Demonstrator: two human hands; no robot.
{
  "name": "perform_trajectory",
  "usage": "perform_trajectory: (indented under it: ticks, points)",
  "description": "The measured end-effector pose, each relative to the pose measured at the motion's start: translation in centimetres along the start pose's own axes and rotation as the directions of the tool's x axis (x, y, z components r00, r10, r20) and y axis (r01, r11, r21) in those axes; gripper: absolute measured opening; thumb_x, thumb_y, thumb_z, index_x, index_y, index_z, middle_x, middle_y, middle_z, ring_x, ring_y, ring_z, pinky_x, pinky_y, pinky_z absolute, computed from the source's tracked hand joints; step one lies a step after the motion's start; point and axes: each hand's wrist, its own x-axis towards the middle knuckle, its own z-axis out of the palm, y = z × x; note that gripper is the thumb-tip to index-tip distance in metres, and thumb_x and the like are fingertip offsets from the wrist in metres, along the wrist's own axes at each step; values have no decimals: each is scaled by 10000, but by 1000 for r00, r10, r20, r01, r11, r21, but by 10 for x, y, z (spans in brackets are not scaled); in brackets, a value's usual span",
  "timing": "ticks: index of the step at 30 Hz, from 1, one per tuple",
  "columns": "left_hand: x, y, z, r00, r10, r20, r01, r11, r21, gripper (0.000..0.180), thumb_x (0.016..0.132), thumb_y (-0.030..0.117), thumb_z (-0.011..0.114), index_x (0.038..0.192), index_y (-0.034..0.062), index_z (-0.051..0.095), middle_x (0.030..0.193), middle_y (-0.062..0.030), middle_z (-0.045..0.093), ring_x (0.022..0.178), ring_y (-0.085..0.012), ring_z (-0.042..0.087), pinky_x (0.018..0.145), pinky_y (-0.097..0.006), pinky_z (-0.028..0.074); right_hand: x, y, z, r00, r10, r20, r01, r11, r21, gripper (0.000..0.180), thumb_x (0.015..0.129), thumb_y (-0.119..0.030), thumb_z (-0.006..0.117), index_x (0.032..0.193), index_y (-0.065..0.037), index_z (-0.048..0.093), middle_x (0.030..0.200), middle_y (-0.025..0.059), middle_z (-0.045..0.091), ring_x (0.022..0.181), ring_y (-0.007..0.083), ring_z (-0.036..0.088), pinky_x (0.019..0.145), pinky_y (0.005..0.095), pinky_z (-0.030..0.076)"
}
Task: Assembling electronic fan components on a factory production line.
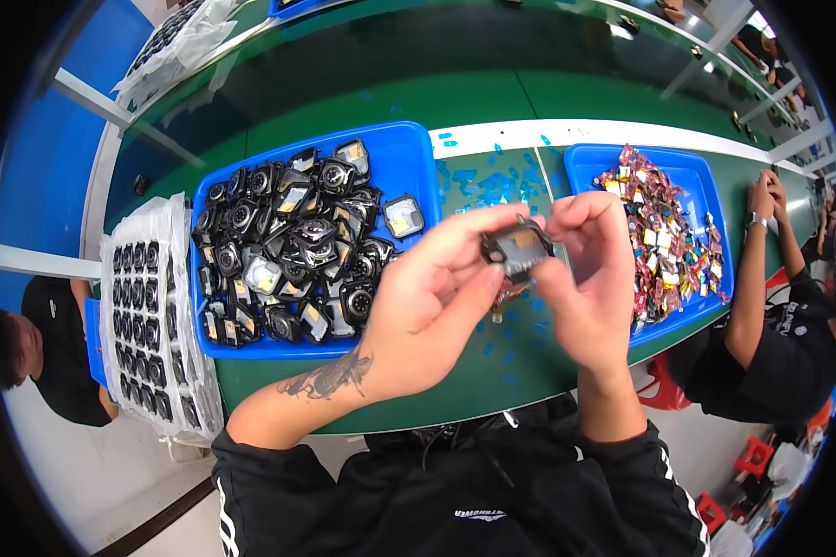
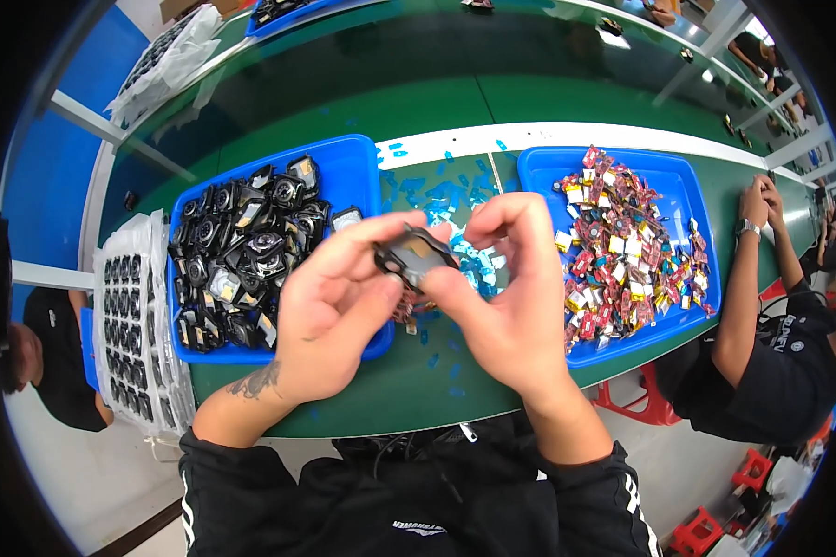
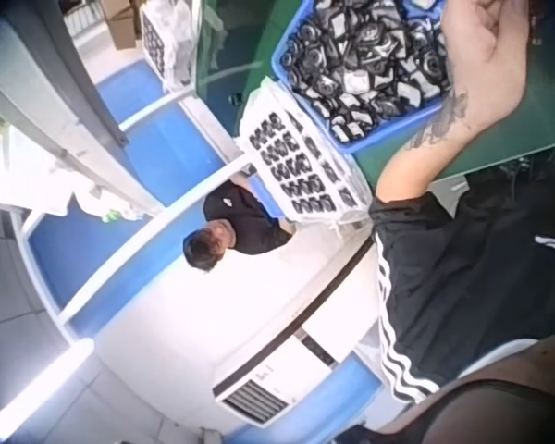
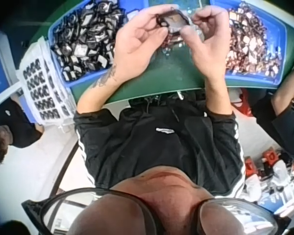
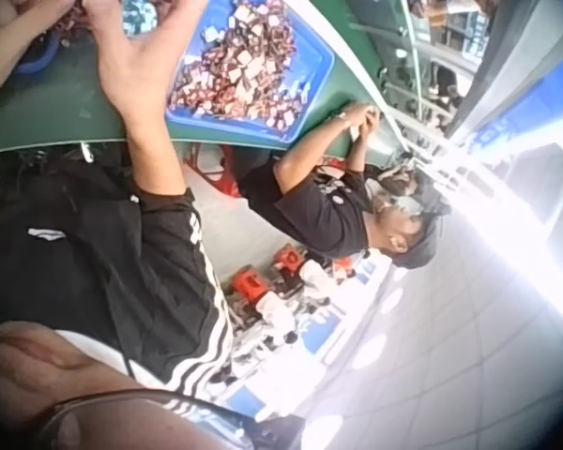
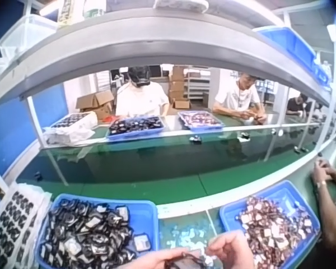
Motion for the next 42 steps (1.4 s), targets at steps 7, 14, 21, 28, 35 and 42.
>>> perform_trajectory:
  ticks: [7, 14, 21, 28, 35, 42]
  points:
    - [4, 2, -2, 985, 143, -95, -145, 989, -18, 466, 961, -43, 428, 1416, -51, 329, 1349, -233, 506, 1240, -270, 534, 1061, -398, 430, -20, -9, 14, 863, 452, 227, -502, 819, 278, 286, 801, 30, 743, 1034, -28, 588, 1053, 34, 649, 964, 120, 628, 840, 283, 536]
    - [2, 23, -5, 952, 283, 114, -273, 624, 733, 312, 815, -110, 615, 1105, -17, 679, 1209, -198, 617, 1118, -287, 626, 900, -349, 527, -9, -30, 4, 888, -417, 194, 436, 632, -641, 228, 682, 36, 769, 884, -6, 672, 839, 103, 625, 691, 260, 618, 587, 326, 486]
    - [1, 15, -15, 810, 490, 322, -504, 303, 808, 327, 715, -115, 695, 1022, -4, 710, 1188, -196, 643, 948, -277, 696, 803, -321, 573, -23, -42, -14, 957, -203, 206, 255, 929, -269, 300, 808, -167, 777, 1011, 26, 666, 867, 83, 629, 784, 192, 622, 659, 298, 508]
    - [1, 12, -11, 834, 447, 324, -487, 319, 813, 320, 721, -95, 721, 1024, 7, 711, 1179, -191, 650, 948, -269, 698, 785, -307, 578, -19, -28, -14, 964, 187, 188, -182, 982, -45, 142, 848, 2, 696, 984, 28, 664, 939, 72, 651, 848, 115, 635, 667, 217, 513]
    - [-1, 12, -9, 848, 413, 333, -482, 337, 809, 282, 730, -61, 745, 1002, 6, 717, 1155, -175, 661, 903, -251, 707, 750, -304, 583, -14, -28, -22, 945, 269, 185, -283, 957, 56, 73, 849, 1, 697, 912, 21, 666, 908, 69, 646, 811, 98, 620, 645, 214, 496]
    - [-4, 4, -4, 955, -297, -11, 289, 920, 265, 155, 863, -81, 654, 1014, -105, 683, 979, -134, 656, 912, -200, 692, 785, -270, 582, -23, -27, -27, 938, 250, 238, -285, 951, 121, 67, 880, 20, 648, 881, 20, 582, 887, 35, 589, 786, 58, 559, 691, 204, 478]
